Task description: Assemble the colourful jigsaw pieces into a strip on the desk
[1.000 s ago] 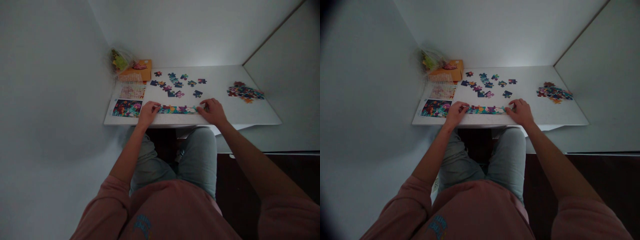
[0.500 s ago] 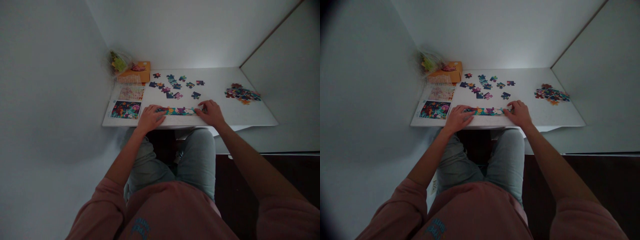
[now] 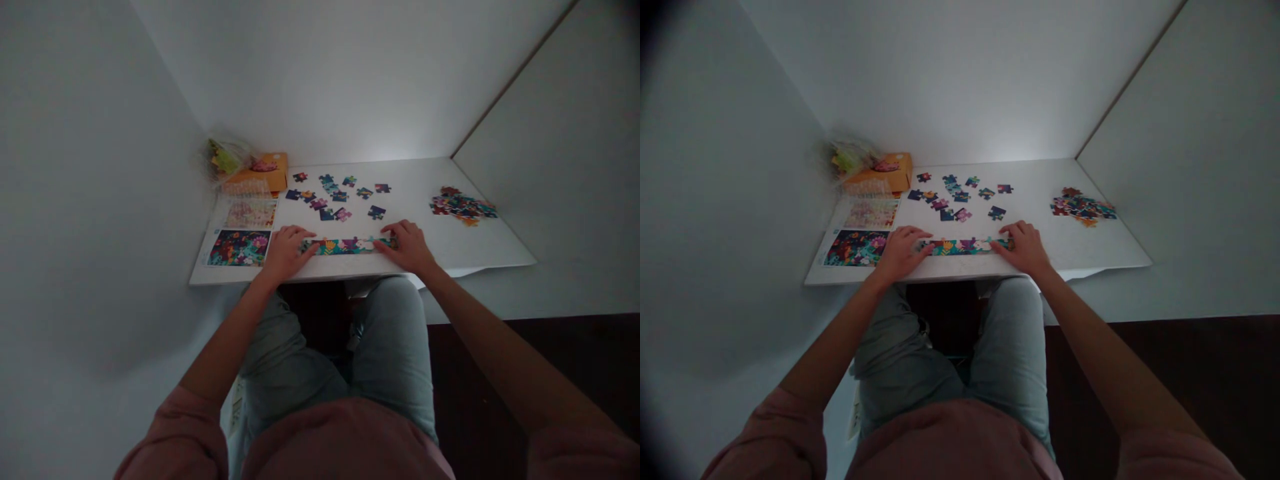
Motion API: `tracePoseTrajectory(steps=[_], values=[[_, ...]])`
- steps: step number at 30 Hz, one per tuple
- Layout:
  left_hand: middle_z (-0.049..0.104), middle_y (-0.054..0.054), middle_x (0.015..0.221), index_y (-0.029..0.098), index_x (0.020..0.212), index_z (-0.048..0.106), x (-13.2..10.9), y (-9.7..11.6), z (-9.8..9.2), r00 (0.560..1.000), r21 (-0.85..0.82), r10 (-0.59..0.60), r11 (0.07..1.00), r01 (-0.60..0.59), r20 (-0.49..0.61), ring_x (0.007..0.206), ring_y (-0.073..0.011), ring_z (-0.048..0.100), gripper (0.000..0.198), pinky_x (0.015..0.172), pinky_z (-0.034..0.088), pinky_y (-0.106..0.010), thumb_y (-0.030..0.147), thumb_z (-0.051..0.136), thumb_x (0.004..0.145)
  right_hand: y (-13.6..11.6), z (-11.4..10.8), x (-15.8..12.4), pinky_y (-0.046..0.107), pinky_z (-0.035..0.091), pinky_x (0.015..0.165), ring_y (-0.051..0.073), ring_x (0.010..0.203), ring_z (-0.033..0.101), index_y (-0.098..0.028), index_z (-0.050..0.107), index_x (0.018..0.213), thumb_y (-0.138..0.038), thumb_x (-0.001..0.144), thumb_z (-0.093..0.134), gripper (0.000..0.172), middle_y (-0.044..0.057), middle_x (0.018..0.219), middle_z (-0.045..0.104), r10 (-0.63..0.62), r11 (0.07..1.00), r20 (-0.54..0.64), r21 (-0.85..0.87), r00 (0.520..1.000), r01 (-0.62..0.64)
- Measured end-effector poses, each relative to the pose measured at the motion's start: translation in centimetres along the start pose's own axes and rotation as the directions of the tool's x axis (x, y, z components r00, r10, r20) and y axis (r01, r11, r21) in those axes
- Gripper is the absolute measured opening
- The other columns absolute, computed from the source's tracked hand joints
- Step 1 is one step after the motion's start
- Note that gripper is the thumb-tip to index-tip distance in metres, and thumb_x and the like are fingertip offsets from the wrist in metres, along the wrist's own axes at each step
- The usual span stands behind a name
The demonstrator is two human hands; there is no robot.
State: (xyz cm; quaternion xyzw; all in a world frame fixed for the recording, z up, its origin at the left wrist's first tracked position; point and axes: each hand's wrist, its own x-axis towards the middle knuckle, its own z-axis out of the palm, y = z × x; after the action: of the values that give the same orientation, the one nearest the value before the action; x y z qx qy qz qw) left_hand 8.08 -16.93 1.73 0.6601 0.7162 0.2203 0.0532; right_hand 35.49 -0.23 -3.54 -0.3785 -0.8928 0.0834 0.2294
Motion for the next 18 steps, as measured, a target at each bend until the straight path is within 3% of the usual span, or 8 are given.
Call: tracePoseTrajectory(steps=[5, 10, 13, 18], values=[[0.055, -0.003, 0.119, 0.026, 0.117, 0.053, 8.1, -1.2, 0.3, 0.998, 0.039, -0.066, 0.997, 0.067, -0.018, 0.109, -0.0190, 0.044, 0.041, 0.096, 0.031, -0.036, 0.051, 0.037, 0.088, -0.1, -0.2, 0.3, 0.048, 0.040, 0.085, 0.031, 0.098, 0.051, -0.031, 0.056, 0.105, -0.050, 0.081, 0.055, 0.030, 0.009, 0.102, 0.056, 0.022, 1.000, 0.012, 0.020, 1.000, -0.023], [0.054, -0.010, 0.118, 0.015, 0.116, 0.052, 16.2, -2.0, 2.8, 0.984, 0.076, -0.178, 0.981, 0.179, -0.014, 0.107, -0.0194, 0.041, 0.042, 0.096, 0.026, -0.041, 0.044, 0.048, 0.086, -0.2, -0.5, 0.5, 0.047, 0.041, 0.083, 0.029, 0.096, 0.052, -0.031, 0.055, 0.104, -0.050, 0.081, 0.056, 0.029, 0.008, 0.098, 0.056, 0.024, 0.999, 0.019, 0.030, 1.000, -0.025], [0.052, -0.013, 0.119, 0.015, 0.112, 0.055, 18.8, -2.6, 4.3, 0.977, 0.094, -0.214, 0.972, 0.215, -0.016, 0.112, -0.0238, 0.038, 0.042, 0.098, 0.023, -0.044, 0.043, 0.055, 0.082, -0.2, -0.5, 0.5, 0.047, 0.042, 0.083, 0.030, 0.095, 0.052, -0.032, 0.055, 0.105, -0.054, 0.080, 0.056, 0.032, 0.008, 0.098, 0.056, 0.028, 0.999, 0.028, 0.038, 0.999, -0.029], [0.051, -0.014, 0.120, 0.019, 0.104, 0.058, 20.5, -3.4, 5.4, 0.969, 0.086, -0.247, 0.965, 0.246, -0.005, 0.116, -0.0297, 0.040, 0.037, 0.098, 0.024, -0.047, 0.041, 0.062, 0.075, 0.0, -0.4, 0.6, 0.049, 0.041, 0.083, 0.032, 0.096, 0.052, -0.032, 0.055, 0.105, -0.057, 0.075, 0.061, 0.040, 0.009, 0.100, 0.056, 0.029, 0.997, 0.035, 0.063, 0.999, -0.032]])
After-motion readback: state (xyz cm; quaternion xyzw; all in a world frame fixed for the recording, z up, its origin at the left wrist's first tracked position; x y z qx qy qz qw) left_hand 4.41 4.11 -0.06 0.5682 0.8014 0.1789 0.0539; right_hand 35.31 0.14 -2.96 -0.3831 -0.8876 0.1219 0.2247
